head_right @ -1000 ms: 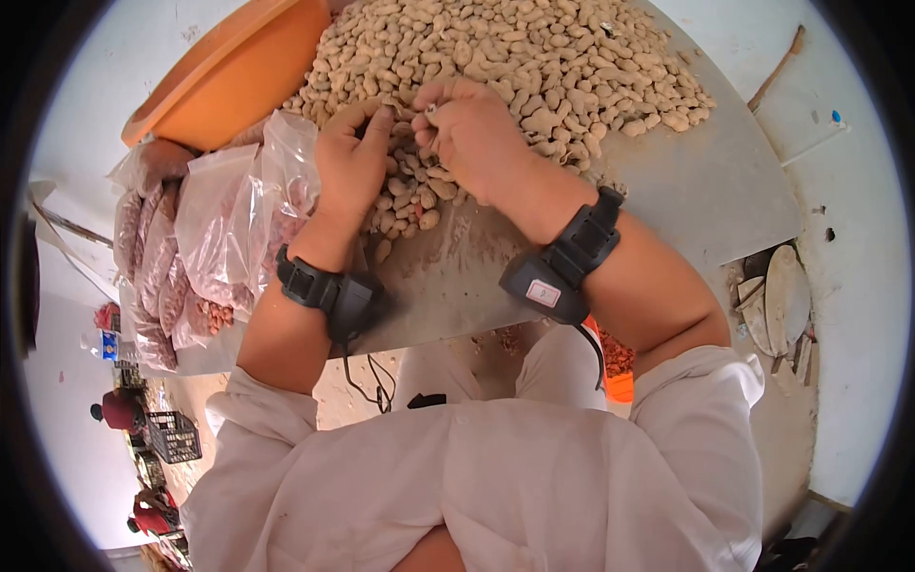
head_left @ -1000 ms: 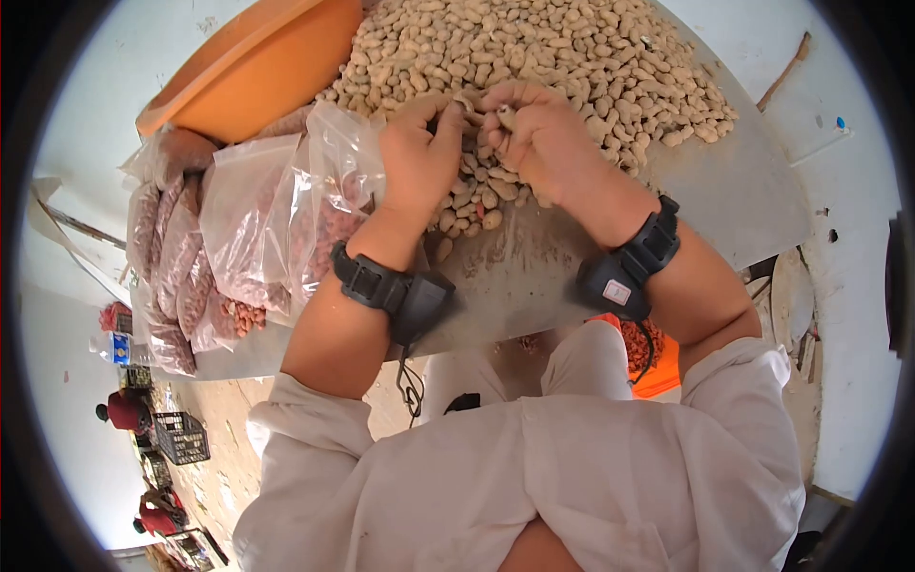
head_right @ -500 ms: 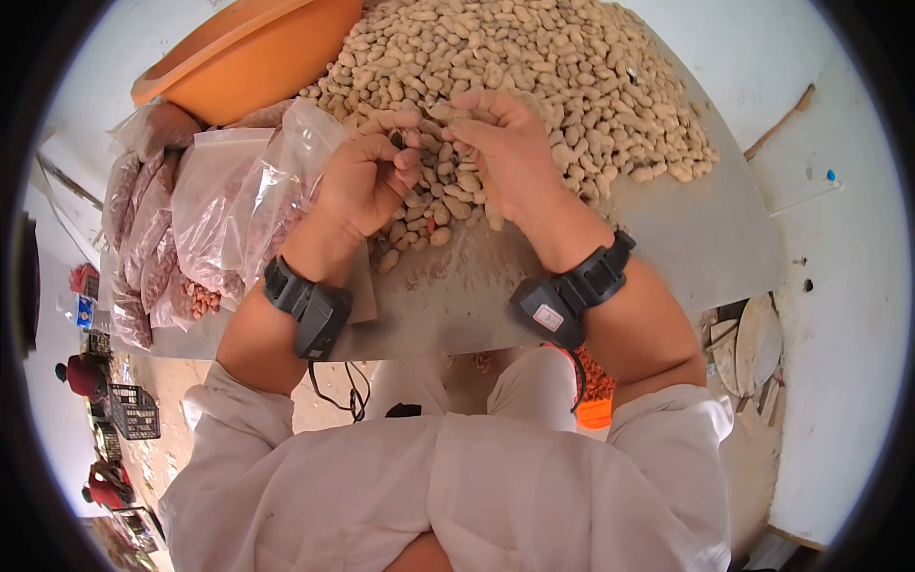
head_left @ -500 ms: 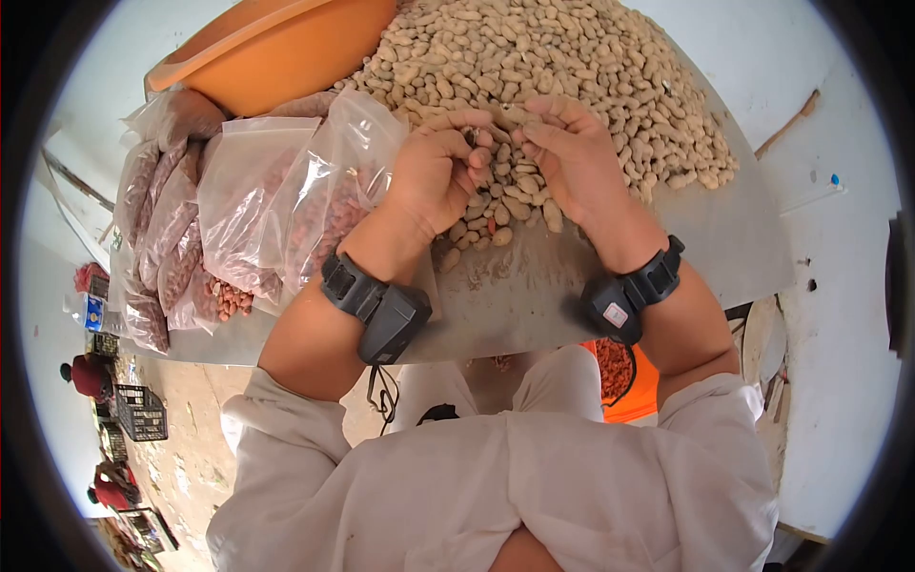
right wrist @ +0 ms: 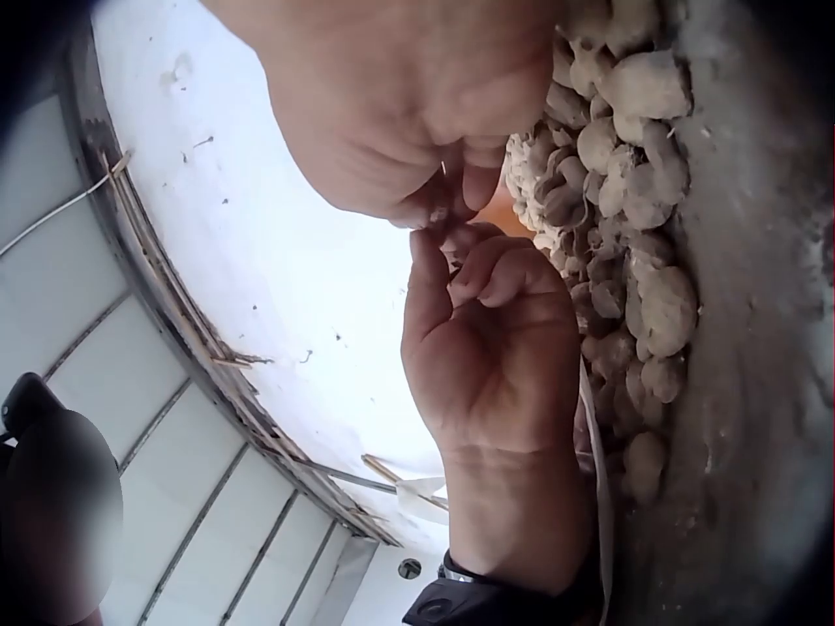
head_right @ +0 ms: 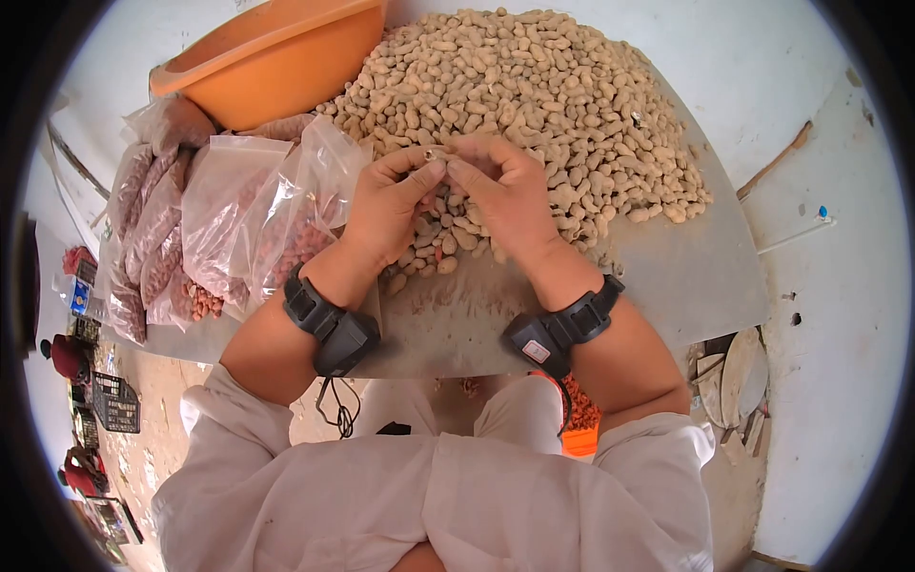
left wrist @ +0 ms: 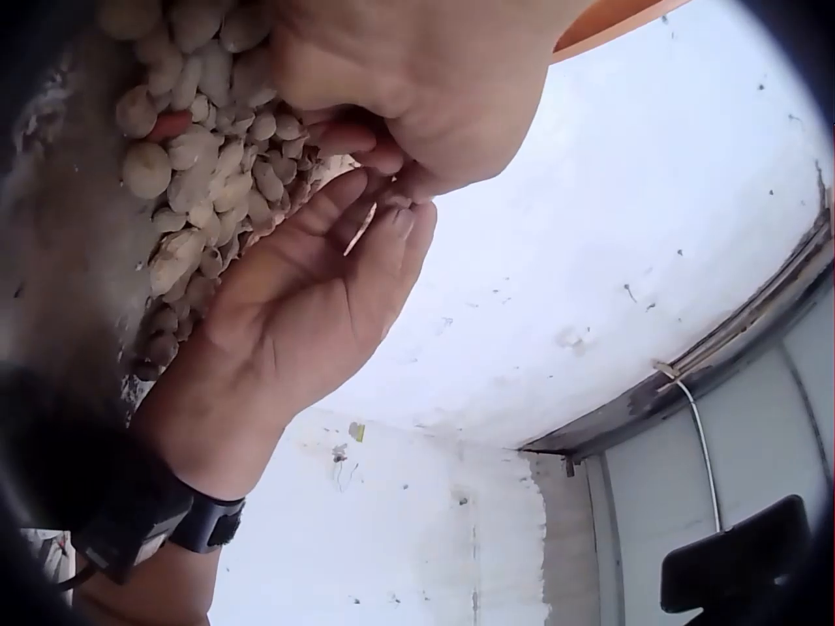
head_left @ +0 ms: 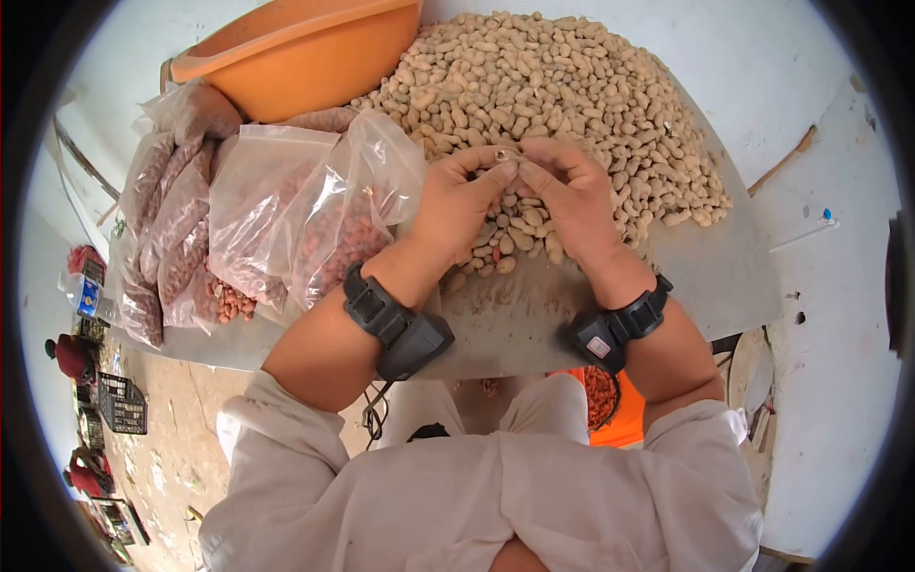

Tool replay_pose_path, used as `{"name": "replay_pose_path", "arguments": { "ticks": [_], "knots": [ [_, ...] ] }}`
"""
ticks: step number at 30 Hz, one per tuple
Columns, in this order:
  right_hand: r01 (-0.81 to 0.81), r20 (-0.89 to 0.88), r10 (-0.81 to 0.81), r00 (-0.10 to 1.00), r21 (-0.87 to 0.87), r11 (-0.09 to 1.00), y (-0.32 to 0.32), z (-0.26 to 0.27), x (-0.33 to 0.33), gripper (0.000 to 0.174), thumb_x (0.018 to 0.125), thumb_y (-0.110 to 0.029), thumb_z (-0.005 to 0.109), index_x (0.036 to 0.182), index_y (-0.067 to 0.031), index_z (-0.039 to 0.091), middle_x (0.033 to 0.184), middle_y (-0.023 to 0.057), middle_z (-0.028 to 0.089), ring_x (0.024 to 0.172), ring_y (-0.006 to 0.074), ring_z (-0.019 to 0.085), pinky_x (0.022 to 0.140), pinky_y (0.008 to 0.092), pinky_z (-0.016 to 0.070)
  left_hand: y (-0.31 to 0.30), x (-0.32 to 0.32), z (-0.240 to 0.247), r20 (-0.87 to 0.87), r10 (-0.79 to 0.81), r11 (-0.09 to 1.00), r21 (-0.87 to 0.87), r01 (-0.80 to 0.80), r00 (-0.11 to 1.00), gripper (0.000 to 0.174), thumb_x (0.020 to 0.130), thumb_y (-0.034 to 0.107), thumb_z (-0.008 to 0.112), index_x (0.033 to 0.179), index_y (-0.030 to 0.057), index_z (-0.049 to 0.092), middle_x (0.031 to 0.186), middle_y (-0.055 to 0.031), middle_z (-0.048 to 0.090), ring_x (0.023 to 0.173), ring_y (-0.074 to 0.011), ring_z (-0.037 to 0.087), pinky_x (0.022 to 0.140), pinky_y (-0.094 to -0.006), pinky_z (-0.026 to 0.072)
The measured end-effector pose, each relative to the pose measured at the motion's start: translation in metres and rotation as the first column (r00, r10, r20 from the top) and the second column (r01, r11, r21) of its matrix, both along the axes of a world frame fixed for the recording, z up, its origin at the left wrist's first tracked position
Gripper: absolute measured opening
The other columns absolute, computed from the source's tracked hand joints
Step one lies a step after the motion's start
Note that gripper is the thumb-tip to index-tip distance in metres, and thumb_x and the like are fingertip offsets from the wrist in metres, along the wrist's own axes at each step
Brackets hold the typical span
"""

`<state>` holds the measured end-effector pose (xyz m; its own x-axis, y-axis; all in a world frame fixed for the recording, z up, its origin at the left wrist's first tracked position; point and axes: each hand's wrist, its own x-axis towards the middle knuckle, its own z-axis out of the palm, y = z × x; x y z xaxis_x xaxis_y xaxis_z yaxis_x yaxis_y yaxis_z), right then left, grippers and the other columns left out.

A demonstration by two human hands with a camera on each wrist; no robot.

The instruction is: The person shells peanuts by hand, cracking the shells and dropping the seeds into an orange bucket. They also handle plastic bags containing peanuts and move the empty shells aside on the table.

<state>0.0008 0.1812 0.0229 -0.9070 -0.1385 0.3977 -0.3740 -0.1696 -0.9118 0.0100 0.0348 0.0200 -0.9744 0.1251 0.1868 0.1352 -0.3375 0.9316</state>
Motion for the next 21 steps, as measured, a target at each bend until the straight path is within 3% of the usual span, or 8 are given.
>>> {"name": "replay_pose_path", "arguments": {
  "ticks": [5, 8, 11, 14, 17, 20, 21],
  "knots": [
    [-0.09, 0.096, 0.079, 0.992, 0.114, 0.989, 0.004, 0.001, -0.002, 0.024, 0.087, -0.014, 0.058, 0.102, 0.004, 0.059, 0.073, 0.005, 0.06, 0.061, 0.0082, 0.056, 0.054, 0.02, 0.0448, -0.002, 0.002, 0.004, -0.195, 0.045, 0.986, -0.147, -0.075, 0.98, 0.016, 0.087, 0.013, 0.061, 0.093, -0.0016, 0.063, 0.073, 0.001, 0.056, 0.062, -0.0035, 0.044, 0.054, -0.0181, 0.0353],
    [-0.173, 0.219, 0.162, 0.962, 0.032, 0.984, 0.003, 0.0, 0.0, 0.024, 0.089, -0.017, 0.055, 0.099, 0.0034, 0.059, 0.07, 0.0038, 0.058, 0.058, 0.0076, 0.054, 0.051, 0.0191, 0.0424, -0.001, -0.007, -0.007, -0.307, 0.045, 0.975, -0.194, -0.109, 0.951, 0.018, 0.088, 0.015, 0.06, 0.093, -0.0018, 0.063, 0.073, 0.0017, 0.056, 0.063, -0.0032, 0.044, 0.055, -0.0182, 0.0352],
    [-0.129, 0.195, 0.116, 0.974, 0.055, 0.99, -0.001, -0.002, 0.004, 0.021, 0.091, -0.018, 0.05, 0.088, 0.0017, 0.057, 0.065, 0.0022, 0.055, 0.055, 0.0063, 0.049, 0.047, 0.0201, 0.0384, 0.001, -0.001, 0.001, -0.316, 0.106, 0.924, -0.318, -0.211, 0.943, 0.016, 0.087, 0.012, 0.058, 0.09, -0.0039, 0.063, 0.075, -0.0019, 0.061, 0.067, -0.006, 0.053, 0.061, -0.0202, 0.0435],
    [-0.067, 0.187, 0.061, 0.98, 0.026, 0.997, 0.0, -0.01, 0.0, 0.022, 0.092, -0.019, 0.046, 0.078, -0.0022, 0.051, 0.061, 0.0, 0.049, 0.051, 0.0054, 0.042, 0.044, 0.0213, 0.0331, 0.009, 0.0, -0.004, -0.209, 0.132, 0.938, -0.289, -0.19, 0.969, 0.017, 0.088, 0.012, 0.058, 0.092, -0.0038, 0.062, 0.076, -0.0024, 0.061, 0.068, -0.0059, 0.053, 0.062, -0.0203, 0.044],
    [-0.088, 0.31, 0.149, 0.939, -0.202, 0.975, -0.002, -0.008, 0.001, 0.021, 0.092, -0.02, 0.044, 0.077, -0.0052, 0.048, 0.059, -0.0008, 0.044, 0.048, 0.0065, 0.036, 0.042, 0.0226, 0.0284, 0.017, 0.001, -0.009, -0.191, 0.116, 0.963, -0.217, -0.158, 0.975, 0.019, 0.089, 0.013, 0.057, 0.094, -0.0043, 0.061, 0.077, -0.0032, 0.062, 0.07, -0.0065, 0.054, 0.063, -0.0211, 0.0453],
    [-0.152, 0.362, 0.346, 0.865, -0.468, 0.87, -0.003, -0.013, -0.004, 0.019, 0.093, -0.022, 0.044, 0.082, -0.0062, 0.049, 0.06, 0.0001, 0.042, 0.048, 0.0084, 0.035, 0.042, 0.0223, 0.0278, 0.02, 0.006, -0.004, -0.112, 0.065, 0.995, -0.068, -0.073, 0.992, 0.02, 0.089, 0.013, 0.056, 0.097, -0.005, 0.061, 0.077, -0.0042, 0.062, 0.071, -0.0068, 0.056, 0.063, -0.0219, 0.0464],
    [-0.12, 0.412, 0.356, 0.839, -0.498, 0.859, -0.004, -0.011, -0.003, 0.02, 0.093, -0.023, 0.044, 0.082, -0.0063, 0.048, 0.062, 0.0009, 0.043, 0.048, 0.0089, 0.035, 0.043, 0.0224, 0.0281, 0.02, 0.004, -0.005, -0.145, 0.082, 0.99, -0.1, -0.097, 0.986, 0.019, 0.088, 0.011, 0.057, 0.098, -0.0044, 0.061, 0.079, -0.005, 0.062, 0.072, -0.0085, 0.057, 0.064, -0.0229, 0.0467]
  ]
}}
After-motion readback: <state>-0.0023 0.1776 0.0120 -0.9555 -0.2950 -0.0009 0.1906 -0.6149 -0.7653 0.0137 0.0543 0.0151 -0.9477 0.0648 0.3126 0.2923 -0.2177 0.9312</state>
